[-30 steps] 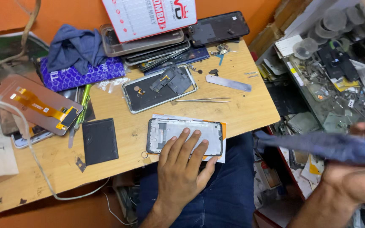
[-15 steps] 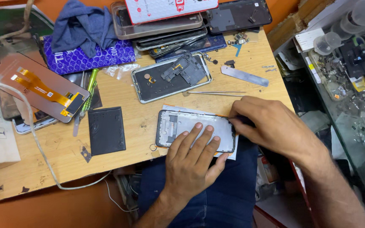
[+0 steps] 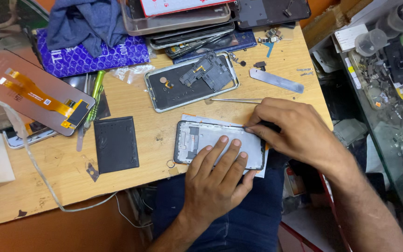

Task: The person cleans a smartphone frame with a cloth, applies adhesive along the edges using a syringe, and uses tweezers to remove residue and adjust components. The work is performed on a cluttered workbench with various phone parts and tools visible.

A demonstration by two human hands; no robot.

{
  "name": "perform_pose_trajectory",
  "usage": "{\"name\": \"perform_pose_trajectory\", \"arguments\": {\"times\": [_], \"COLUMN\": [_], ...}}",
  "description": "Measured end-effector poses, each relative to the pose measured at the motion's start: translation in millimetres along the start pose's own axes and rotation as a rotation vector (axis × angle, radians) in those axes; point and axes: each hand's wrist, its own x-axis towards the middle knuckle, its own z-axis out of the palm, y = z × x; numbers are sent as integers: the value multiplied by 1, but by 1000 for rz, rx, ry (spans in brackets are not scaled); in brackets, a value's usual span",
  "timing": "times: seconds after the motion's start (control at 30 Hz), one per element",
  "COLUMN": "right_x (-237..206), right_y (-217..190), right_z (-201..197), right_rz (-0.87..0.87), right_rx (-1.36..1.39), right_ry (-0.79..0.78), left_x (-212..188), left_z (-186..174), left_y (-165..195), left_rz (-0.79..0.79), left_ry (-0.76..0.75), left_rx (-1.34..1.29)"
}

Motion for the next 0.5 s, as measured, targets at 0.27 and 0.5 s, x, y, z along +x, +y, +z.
{"name": "perform_pose_trajectory", "arguments": {"times": [0.27, 0.5], "right_x": [1, -1], "right_y": [-13, -22], "right_z": [-4, -9], "right_rz": [-8, 2], "right_rx": [26, -4], "right_ry": [48, 81], "left_x": [-1, 1], "left_z": [-1, -2], "left_y": [0, 1], "left_rz": [4, -7], "left_ry": [-3, -4], "left_rx": [0, -8]}}
